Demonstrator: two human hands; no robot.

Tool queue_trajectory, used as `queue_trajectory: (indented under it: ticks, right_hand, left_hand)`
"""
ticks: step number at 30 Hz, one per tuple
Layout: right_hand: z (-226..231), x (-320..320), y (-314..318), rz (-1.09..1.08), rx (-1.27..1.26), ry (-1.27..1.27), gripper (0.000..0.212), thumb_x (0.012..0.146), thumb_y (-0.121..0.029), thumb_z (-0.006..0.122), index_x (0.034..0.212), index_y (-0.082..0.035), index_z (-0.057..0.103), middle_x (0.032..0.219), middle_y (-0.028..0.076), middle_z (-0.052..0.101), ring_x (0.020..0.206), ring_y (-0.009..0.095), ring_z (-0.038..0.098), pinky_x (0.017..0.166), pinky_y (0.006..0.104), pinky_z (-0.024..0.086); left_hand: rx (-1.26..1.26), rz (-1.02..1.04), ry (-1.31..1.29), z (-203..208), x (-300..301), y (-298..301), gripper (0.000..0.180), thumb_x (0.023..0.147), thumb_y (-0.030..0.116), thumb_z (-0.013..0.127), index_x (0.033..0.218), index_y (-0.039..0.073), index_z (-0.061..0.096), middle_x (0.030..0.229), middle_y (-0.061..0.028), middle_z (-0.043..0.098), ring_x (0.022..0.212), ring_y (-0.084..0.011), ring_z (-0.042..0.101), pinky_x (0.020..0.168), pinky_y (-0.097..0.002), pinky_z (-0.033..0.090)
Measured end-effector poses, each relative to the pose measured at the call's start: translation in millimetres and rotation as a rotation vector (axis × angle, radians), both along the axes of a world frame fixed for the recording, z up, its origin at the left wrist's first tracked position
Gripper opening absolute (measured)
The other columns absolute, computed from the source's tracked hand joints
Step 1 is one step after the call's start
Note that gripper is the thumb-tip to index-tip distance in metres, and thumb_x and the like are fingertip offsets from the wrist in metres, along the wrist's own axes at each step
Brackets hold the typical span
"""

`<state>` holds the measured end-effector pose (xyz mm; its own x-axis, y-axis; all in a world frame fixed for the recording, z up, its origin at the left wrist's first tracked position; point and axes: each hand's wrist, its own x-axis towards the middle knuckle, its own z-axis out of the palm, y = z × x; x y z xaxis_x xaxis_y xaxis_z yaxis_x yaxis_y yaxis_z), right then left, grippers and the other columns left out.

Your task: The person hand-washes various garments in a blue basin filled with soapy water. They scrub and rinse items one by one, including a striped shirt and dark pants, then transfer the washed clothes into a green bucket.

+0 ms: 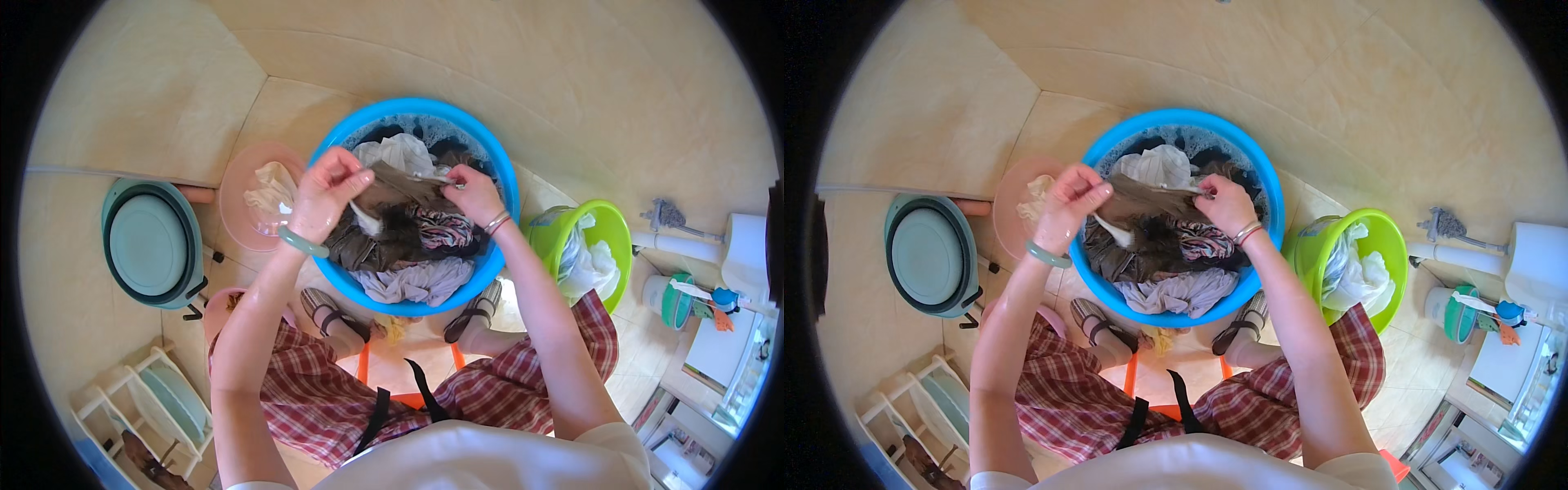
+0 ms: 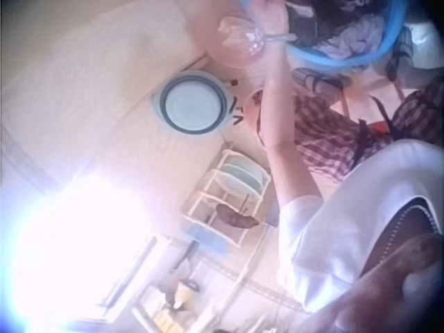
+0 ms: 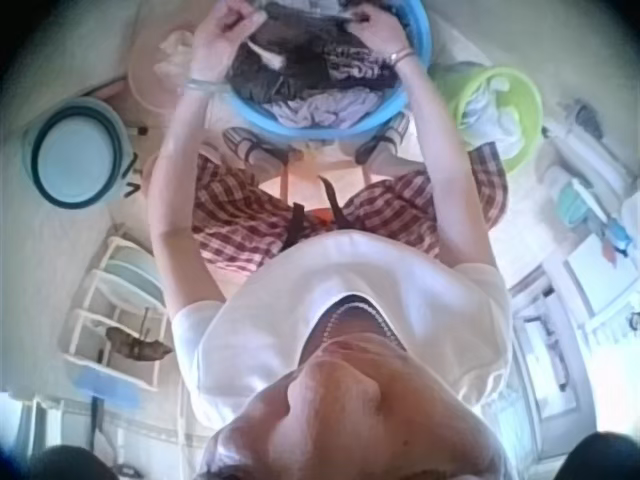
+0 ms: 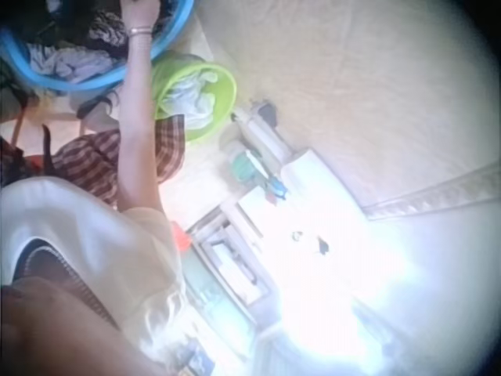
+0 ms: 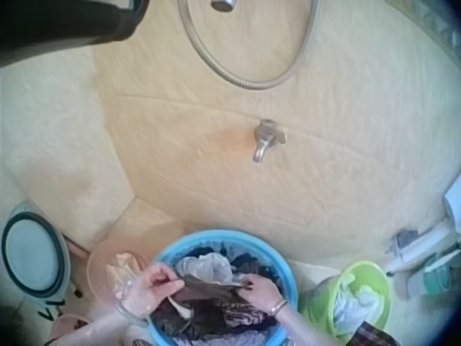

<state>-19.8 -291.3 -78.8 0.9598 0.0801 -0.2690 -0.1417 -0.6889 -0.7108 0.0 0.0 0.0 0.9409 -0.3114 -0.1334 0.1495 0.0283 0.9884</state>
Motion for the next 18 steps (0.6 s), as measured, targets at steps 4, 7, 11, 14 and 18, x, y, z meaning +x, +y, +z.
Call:
queue_trajectory:
  ticks: [4, 7, 11, 14, 18]
  right_hand:
    - [56, 6, 9, -0.257, 0.702, 0.368, 0.026, 0.084, -0.026, 0.069, 0.097, -0.005, 0.059, 0.086, -0.001, 0.059, 0.079, 0.009, 0.057, 0.065, 0.0246, 0.049]
    - [59, 14, 0, -0.254, 0.597, 0.171, 0.029, 0.081, -0.024, 0.072, 0.099, -0.005, 0.059, 0.089, 0.0, 0.059, 0.083, 0.009, 0.056, 0.069, 0.025, 0.048]
    - [52, 5, 25, -0.035, -0.076, -0.652, 0.029, 0.073, -0.017, 0.077, 0.096, -0.007, 0.064, 0.092, 0.007, 0.062, 0.087, 0.025, 0.058, 0.077, 0.0352, 0.047]
    - [48, -14, 43, 0.121, 0.148, -0.614, 0.025, 0.075, -0.009, 0.073, 0.098, -0.008, 0.065, 0.101, 0.009, 0.064, 0.093, 0.029, 0.059, 0.083, 0.0374, 0.048]
    - [48, -22, 66, 0.158, 0.288, -0.231, 0.04, 0.078, -0.016, 0.071, 0.116, -0.012, 0.058, 0.11, 0.009, 0.061, 0.088, 0.028, 0.062, 0.077, 0.0384, 0.051]
  left_hand:
    - [0.163, -0.011, 0.104, 20, 10, 12, 0.027, 0.088, 0.026, 0.069, 0.098, 0.004, 0.057, 0.081, 0.0016, 0.058, 0.078, -0.0065, 0.053, 0.07, -0.0214, 0.044]
    - [0.7, -0.214, -0.098, 22, 13, -2, 0.048, 0.08, 0.047, 0.071, 0.101, 0.004, 0.067, 0.078, -0.0054, 0.065, 0.069, -0.0141, 0.059, 0.067, -0.031, 0.047]
    - [0.424, -0.027, -0.065, 32, 6, -17, 0.026, 0.084, 0.026, 0.073, 0.092, 0.002, 0.069, 0.074, -0.0018, 0.065, 0.073, -0.0074, 0.058, 0.068, -0.0245, 0.047]
    - [0.301, 0.046, -0.169, 39, 2, -30, 0.015, 0.085, 0.015, 0.072, 0.093, 0.002, 0.07, 0.078, -0.0004, 0.067, 0.076, -0.0049, 0.058, 0.069, -0.0215, 0.047]
    - [0.229, 0.058, -0.173, 44, 7, -25, 0.013, 0.086, 0.013, 0.07, 0.094, 0.002, 0.071, 0.082, 0.0023, 0.067, 0.077, -0.0039, 0.057, 0.071, -0.0191, 0.046]
